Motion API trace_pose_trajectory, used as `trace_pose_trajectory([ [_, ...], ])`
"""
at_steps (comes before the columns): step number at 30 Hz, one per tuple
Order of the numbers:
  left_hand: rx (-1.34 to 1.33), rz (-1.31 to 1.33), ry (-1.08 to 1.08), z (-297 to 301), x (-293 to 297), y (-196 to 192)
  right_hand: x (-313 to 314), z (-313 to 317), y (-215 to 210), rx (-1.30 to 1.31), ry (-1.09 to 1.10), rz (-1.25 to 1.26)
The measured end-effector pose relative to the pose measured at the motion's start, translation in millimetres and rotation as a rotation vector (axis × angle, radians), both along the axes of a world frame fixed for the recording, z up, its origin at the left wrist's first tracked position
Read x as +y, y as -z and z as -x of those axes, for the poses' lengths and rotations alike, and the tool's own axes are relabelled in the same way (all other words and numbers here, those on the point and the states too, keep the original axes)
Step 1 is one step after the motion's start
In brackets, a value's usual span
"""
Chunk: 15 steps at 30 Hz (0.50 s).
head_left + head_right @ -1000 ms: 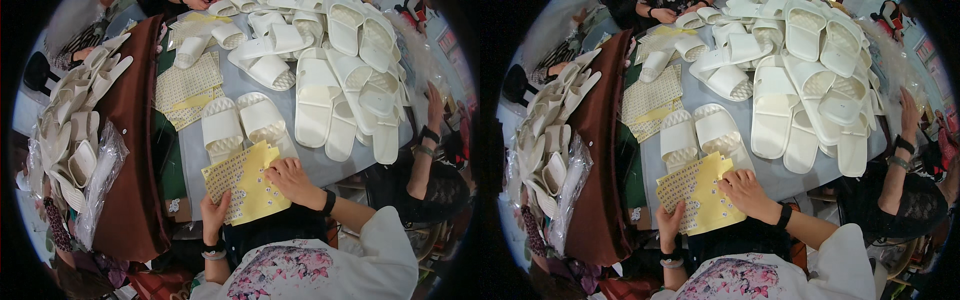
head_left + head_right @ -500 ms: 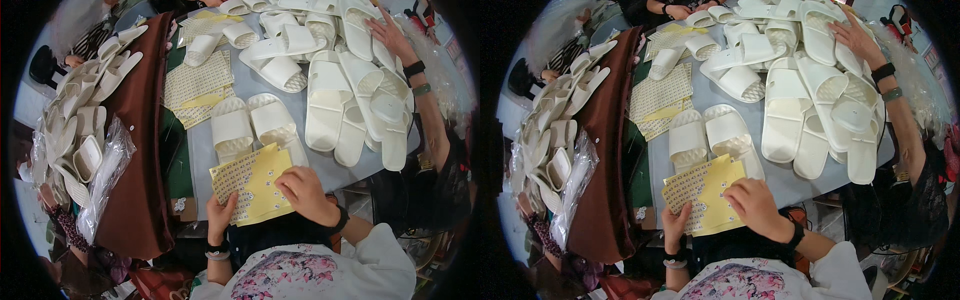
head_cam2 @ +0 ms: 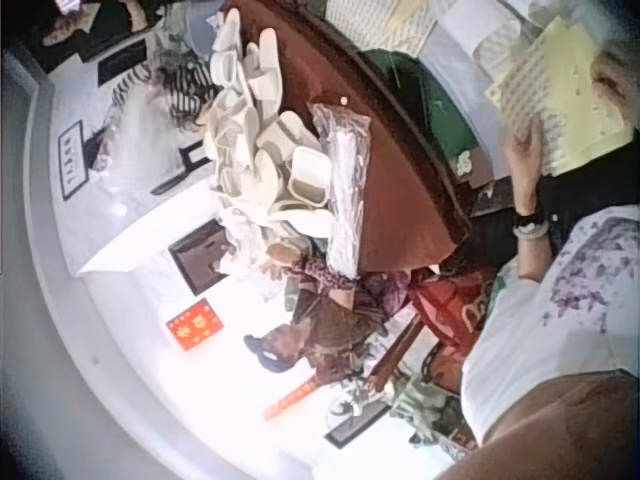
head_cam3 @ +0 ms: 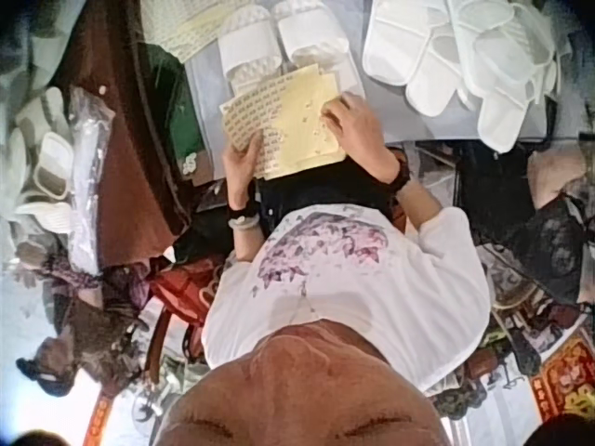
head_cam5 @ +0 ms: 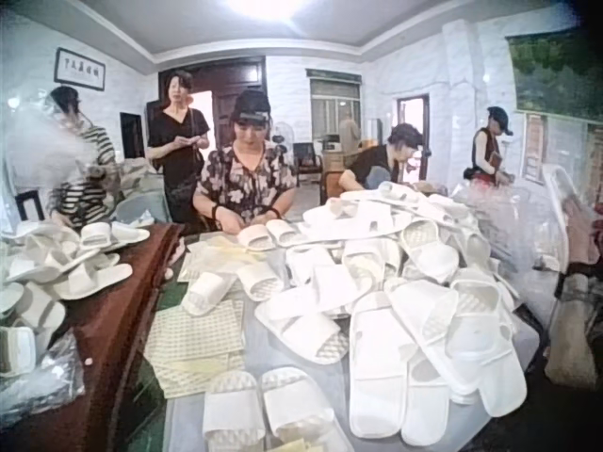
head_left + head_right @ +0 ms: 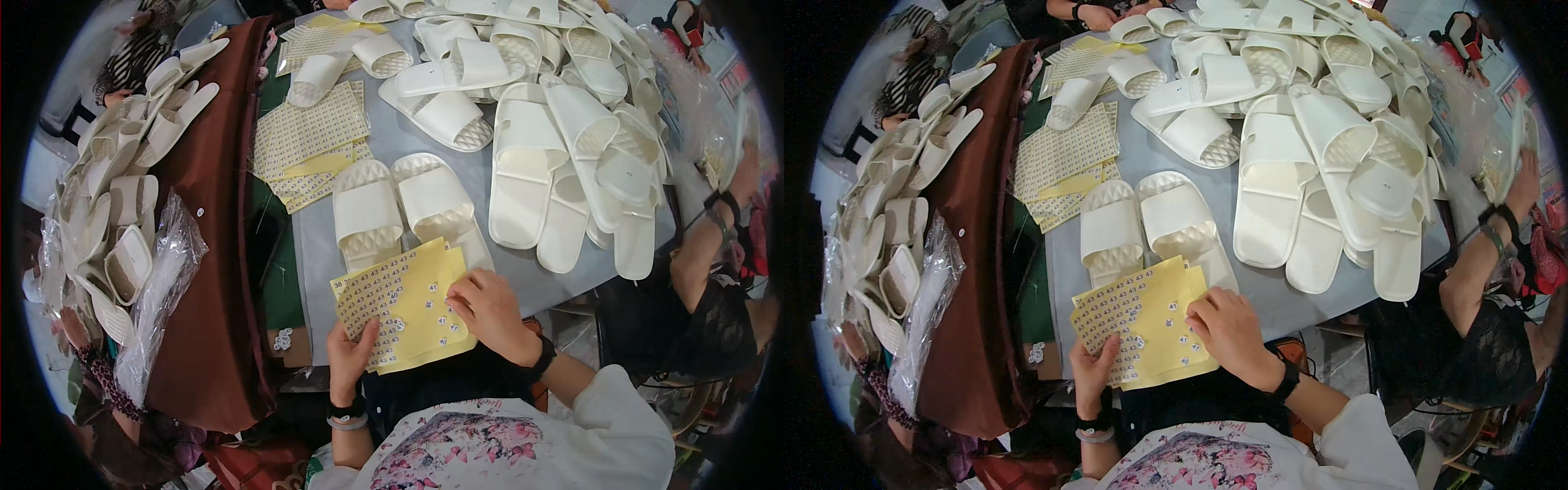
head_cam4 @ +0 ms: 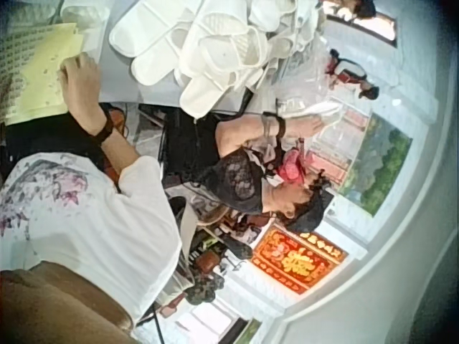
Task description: Apply size labels to white slippers in a manufacturing setting.
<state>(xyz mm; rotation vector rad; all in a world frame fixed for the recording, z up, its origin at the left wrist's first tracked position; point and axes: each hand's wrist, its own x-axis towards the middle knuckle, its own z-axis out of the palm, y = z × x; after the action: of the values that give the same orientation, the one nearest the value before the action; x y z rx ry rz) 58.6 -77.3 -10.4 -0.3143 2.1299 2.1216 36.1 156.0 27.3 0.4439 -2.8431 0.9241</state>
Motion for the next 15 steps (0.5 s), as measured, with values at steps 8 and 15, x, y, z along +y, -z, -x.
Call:
trace_pose_trajectory([
  [8, -0.009, 0.07, 0.005, 0, -3, 2, 1, 3, 4, -0.005, 0.003, 0.035],
  [15, -0.053, -0.061, 0.045, 2, -6, -4, 14, 8, -5, -0.273, 0.066, 0.283],
])
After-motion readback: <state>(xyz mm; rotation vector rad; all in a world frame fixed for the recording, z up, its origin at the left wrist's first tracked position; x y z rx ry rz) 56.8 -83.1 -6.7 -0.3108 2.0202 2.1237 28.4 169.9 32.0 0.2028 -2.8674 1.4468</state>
